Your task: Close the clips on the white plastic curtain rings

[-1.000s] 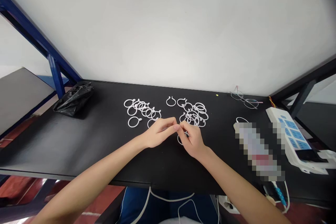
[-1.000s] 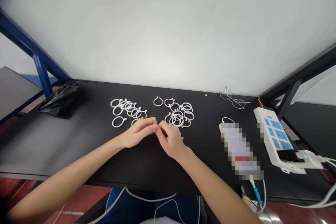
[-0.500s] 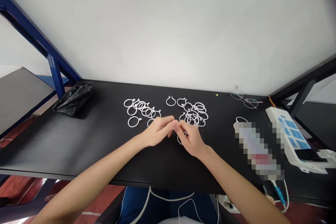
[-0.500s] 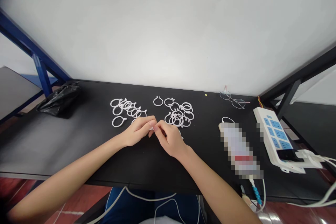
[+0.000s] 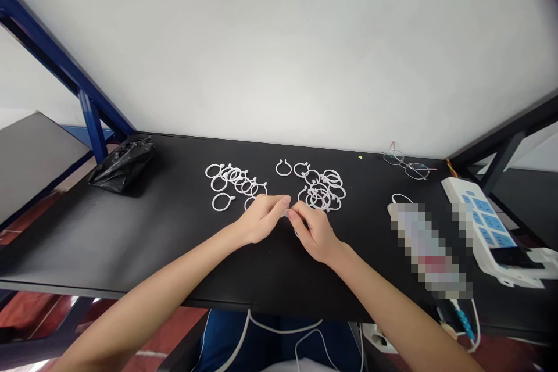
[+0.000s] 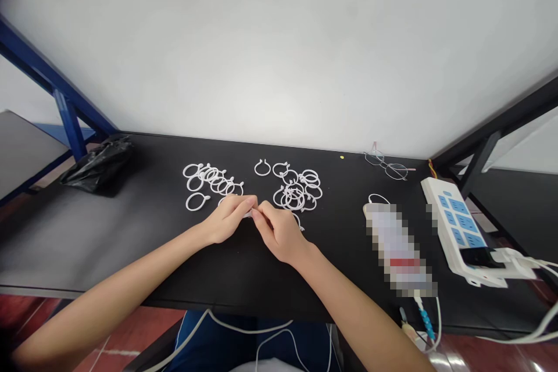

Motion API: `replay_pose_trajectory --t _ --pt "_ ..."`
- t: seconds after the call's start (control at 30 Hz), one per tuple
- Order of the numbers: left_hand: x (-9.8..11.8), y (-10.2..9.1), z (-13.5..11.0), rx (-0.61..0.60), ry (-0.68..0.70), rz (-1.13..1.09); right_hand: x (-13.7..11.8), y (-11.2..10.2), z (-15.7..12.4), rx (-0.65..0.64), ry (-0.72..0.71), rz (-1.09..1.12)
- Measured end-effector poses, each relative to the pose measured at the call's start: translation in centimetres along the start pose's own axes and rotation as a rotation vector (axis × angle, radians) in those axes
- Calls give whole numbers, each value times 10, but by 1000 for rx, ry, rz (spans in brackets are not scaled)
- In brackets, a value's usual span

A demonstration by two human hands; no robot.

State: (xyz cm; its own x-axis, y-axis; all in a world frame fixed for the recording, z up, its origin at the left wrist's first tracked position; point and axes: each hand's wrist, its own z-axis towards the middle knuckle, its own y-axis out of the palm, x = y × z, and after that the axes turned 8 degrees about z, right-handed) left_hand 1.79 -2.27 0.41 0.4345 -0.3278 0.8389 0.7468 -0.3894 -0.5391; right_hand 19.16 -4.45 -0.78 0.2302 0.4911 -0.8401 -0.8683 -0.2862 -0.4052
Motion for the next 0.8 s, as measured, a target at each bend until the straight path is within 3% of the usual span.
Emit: replay_pose_trajectory --t 0.23,0.8 --pt "-2 -1 0 20 38 37 3 1 0 -38 -29 -89" --pt "0 -3 -1 -25 25 34 4 3 -1 -64 -86 -71"
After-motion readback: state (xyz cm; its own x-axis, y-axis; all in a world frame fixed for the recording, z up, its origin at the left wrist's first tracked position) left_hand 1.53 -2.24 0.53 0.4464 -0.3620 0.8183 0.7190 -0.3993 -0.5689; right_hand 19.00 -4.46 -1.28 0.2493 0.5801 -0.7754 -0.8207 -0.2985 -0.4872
